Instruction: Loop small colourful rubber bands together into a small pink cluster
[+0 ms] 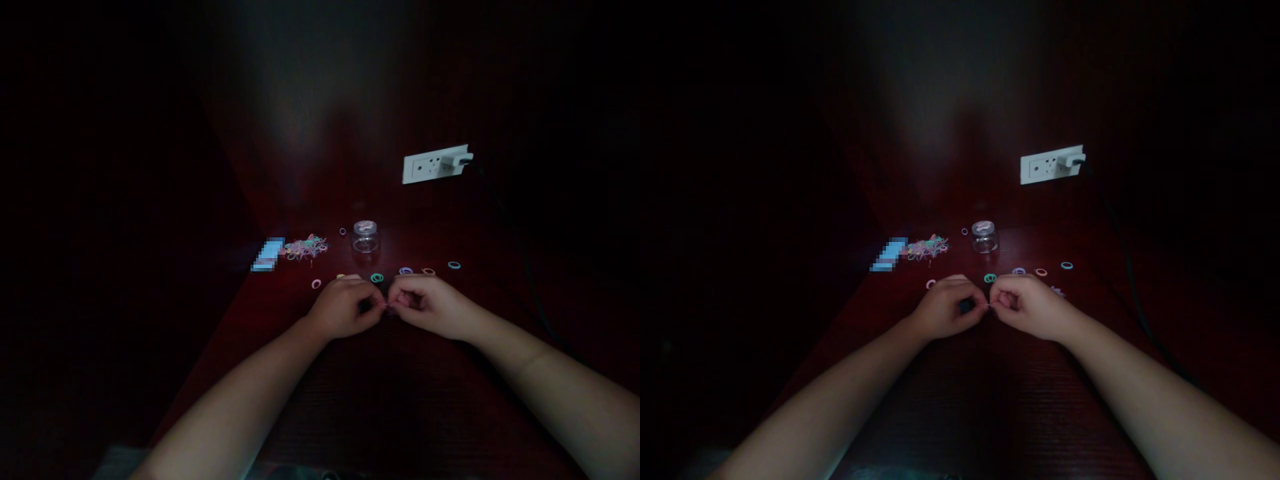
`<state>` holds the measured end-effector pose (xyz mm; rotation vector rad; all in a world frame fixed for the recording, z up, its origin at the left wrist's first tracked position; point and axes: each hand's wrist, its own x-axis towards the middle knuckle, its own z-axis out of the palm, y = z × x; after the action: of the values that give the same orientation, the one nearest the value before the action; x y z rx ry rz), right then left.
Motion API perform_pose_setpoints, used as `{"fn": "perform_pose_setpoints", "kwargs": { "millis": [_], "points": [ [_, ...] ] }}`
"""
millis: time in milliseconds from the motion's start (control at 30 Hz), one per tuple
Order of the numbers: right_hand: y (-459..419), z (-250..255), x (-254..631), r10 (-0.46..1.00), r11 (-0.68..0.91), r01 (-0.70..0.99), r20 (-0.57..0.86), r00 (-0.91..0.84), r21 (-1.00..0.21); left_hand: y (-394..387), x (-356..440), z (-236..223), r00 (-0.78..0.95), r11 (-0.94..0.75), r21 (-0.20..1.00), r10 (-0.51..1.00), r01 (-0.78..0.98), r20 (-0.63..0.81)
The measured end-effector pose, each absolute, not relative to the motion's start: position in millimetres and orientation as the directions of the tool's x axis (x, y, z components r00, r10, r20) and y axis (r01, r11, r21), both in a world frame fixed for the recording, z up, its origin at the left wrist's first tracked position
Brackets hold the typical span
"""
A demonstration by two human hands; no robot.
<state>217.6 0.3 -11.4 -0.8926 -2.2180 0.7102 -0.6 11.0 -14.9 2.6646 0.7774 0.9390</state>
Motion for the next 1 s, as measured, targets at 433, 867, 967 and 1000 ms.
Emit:
{"fn": "perform_pose_setpoints", "kwargs": {
  "millis": [433, 867, 967, 1000],
  "points": [
    [-2.9, -9.4, 213.6, 0.767, 0.564, 0.354, 0.315, -0.56, -0.746, 11.2, 0.0, -15.7, 0.675, -0.842, 0.361, 0.538, 0.401, 0.505],
    [-0.2, -9.3, 219.3, 0.822, 0.457, 0.245, 0.302, -0.483, -0.855, 13.7, -4.8, -16.7, 0.618, -0.821, 0.368, 0.571, 0.437, 0.54],
    [-0.1, -10.0, 218.7, 0.82, 0.454, 0.25, 0.291, -0.493, -0.855, 11.1, -3.7, -14.9, 0.591, -0.815, 0.372, 0.579, 0.445, 0.562],
    [0.0, -10.1, 218.4, 0.82, 0.452, 0.254, 0.286, -0.496, -0.855, 10.4, -3.2, -14.4, 0.588, -0.816, 0.373, 0.577, 0.442, 0.567]
  ]
}}
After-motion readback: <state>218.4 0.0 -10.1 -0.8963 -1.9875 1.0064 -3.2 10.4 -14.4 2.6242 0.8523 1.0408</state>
